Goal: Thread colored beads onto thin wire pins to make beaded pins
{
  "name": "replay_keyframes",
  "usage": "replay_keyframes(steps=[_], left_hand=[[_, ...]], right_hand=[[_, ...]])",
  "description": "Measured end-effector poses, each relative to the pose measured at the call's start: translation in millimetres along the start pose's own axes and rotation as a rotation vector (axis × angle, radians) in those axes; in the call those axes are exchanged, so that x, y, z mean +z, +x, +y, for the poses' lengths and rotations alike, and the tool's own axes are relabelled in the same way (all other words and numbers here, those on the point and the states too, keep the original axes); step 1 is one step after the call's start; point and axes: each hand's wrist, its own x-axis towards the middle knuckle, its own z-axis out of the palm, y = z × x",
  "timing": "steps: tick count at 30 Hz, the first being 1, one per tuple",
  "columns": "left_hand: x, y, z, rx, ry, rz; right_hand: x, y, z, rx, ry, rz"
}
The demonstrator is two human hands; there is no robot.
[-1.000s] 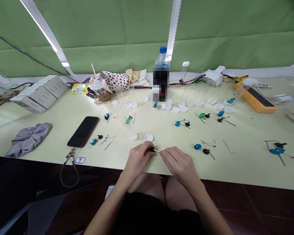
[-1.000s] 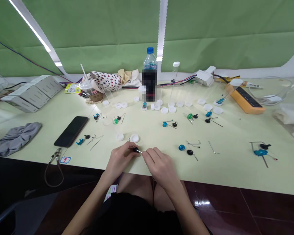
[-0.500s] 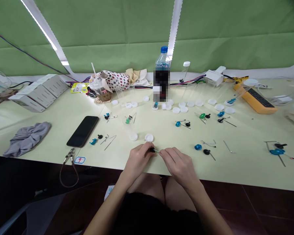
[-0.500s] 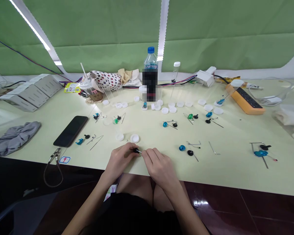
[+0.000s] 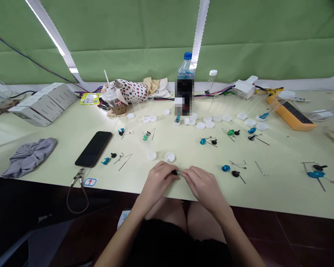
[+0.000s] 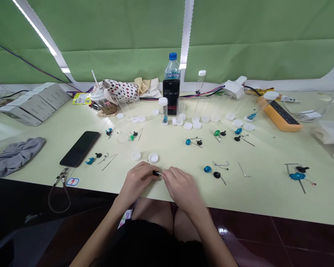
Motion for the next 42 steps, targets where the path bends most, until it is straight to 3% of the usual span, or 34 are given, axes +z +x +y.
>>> replay_keyframes(steps=[6,17,26,31,42], left_hand=[[-4.5,0.6,5.1,-0.072,-0.106,-0.043],[-8.3,4.0,8.5,-0.047,-0.173,-0.09],[-10.7,4.9,5.7,-0.1,-0.223,-0.06],[-9.9,5.0,6.5,-0.104,-0.225,-0.061],[-7.2,5.4,3.2,-0.135,-0.216,-0.041]], right_hand=[[-1.9,2.5,1.7,0.1,0.205,-0.065],[-1.7,2.9,0.8,0.162,0.23,-0.163],[-4.8,-13.8,10.8,-0.135,-0.177,0.154],[-10.6,-15.8,11.5,-0.262,-0.246,0.164],[-7.2,-13.8,11.2,-0.219,-0.194,0.134]])
